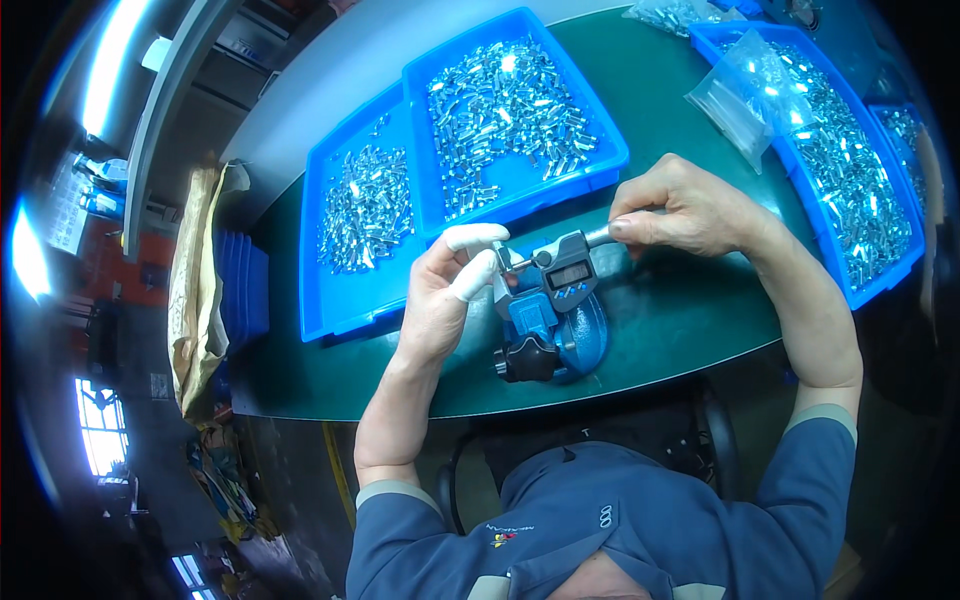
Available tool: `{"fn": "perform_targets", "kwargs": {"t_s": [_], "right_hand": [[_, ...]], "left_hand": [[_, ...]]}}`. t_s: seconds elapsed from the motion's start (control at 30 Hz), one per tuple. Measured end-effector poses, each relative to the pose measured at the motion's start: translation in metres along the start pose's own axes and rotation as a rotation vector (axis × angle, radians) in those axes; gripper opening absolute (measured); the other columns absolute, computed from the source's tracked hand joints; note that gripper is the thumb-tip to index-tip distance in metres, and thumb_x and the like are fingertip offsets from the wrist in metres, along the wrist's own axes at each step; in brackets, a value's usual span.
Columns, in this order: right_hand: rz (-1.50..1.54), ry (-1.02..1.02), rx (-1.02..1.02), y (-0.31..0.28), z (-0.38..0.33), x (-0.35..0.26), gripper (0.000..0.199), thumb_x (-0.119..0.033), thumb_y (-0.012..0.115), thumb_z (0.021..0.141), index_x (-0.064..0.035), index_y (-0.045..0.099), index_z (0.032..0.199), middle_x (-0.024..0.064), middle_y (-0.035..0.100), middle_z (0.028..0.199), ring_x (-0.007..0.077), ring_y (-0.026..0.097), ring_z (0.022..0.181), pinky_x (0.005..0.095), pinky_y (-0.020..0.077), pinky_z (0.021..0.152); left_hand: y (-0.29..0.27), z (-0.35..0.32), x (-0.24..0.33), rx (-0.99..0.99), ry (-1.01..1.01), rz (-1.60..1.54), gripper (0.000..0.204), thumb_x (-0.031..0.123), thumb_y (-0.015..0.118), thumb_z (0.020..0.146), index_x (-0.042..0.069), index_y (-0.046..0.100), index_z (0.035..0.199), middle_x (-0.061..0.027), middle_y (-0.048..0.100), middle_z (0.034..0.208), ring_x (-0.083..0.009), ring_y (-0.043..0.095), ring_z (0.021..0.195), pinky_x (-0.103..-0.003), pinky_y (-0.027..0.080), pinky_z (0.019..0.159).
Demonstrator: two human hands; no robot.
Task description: The person picks up metal parts from a tray, measures each one using a mounted digital micrometer, and returns them to a tray.
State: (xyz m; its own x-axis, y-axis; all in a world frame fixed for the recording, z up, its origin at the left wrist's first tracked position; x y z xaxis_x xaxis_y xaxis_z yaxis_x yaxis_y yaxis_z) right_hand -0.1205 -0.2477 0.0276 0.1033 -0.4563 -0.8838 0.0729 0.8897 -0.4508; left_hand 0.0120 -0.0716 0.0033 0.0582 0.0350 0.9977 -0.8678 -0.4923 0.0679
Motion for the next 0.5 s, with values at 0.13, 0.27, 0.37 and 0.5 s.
{"fn": "perform_targets", "kwargs": {"t_s": [0.13, 0.27, 0.37, 0.5], "right_hand": [[-0.015, -0.007, 0.013, -0.0014, -0.0013, -0.0013, 0.034, -0.032, 0.063, 0.096, 0.0001, 0.072, 0.087, 0.0081, 0.069, 0.069, 0.0162, 0.064, 0.063, 0.0293, 0.0480, 0.060], [-0.007, 0.006, 0.006, -0.0013, -0.0016, -0.0013, 0.034, -0.032, 0.063, 0.096, 0.0003, 0.072, 0.087, 0.0077, 0.069, 0.069, 0.0155, 0.063, 0.063, 0.0291, 0.0479, 0.060], [-0.019, 0.014, 0.006, -0.0014, -0.0015, -0.0007, 0.034, -0.031, 0.063, 0.095, 0.0004, 0.072, 0.087, 0.0077, 0.069, 0.069, 0.0153, 0.063, 0.064, 0.0293, 0.0479, 0.060], [-0.042, 0.076, 0.005, -0.0032, -0.0025, 0.0036, 0.039, -0.040, 0.066, 0.094, -0.0025, 0.074, 0.086, 0.0060, 0.069, 0.071, 0.0152, 0.064, 0.068, 0.0293, 0.0496, 0.066]], "left_hand": [[-0.0021, 0.0003, -0.0024, 0.003, -0.002, 0.015, 0.025, 0.008, 0.064, 0.095, 0.004, 0.064, 0.120, -0.0084, 0.069, 0.097, -0.0167, 0.067, 0.083, -0.030, 0.054, 0.073], [-0.0012, 0.0006, -0.0001, -0.001, 0.012, 0.025, 0.024, 0.007, 0.064, 0.096, 0.004, 0.064, 0.119, -0.0078, 0.069, 0.096, -0.0162, 0.067, 0.083, -0.030, 0.054, 0.072], [-0.0011, 0.0013, -0.0007, -0.004, 0.030, 0.019, 0.024, 0.006, 0.064, 0.095, 0.003, 0.064, 0.119, -0.0079, 0.069, 0.095, -0.0161, 0.067, 0.083, -0.030, 0.054, 0.072], [-0.0009, 0.0018, 0.0016, 0.005, 0.044, 0.041, 0.024, 0.005, 0.064, 0.095, 0.003, 0.065, 0.119, -0.0079, 0.069, 0.095, -0.0159, 0.067, 0.083, -0.030, 0.054, 0.072]]}}
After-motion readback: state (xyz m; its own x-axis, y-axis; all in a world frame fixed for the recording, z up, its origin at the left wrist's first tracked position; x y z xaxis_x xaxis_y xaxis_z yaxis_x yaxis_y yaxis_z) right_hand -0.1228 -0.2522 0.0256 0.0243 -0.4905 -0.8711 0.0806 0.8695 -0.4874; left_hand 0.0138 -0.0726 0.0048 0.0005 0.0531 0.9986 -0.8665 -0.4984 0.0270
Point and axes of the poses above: each hand's wrist, its own z-axis towards the middle knuckle, its own y-axis out of the palm, x = y × z, the point moved 9 cm from there along z, towards the middle knuckle
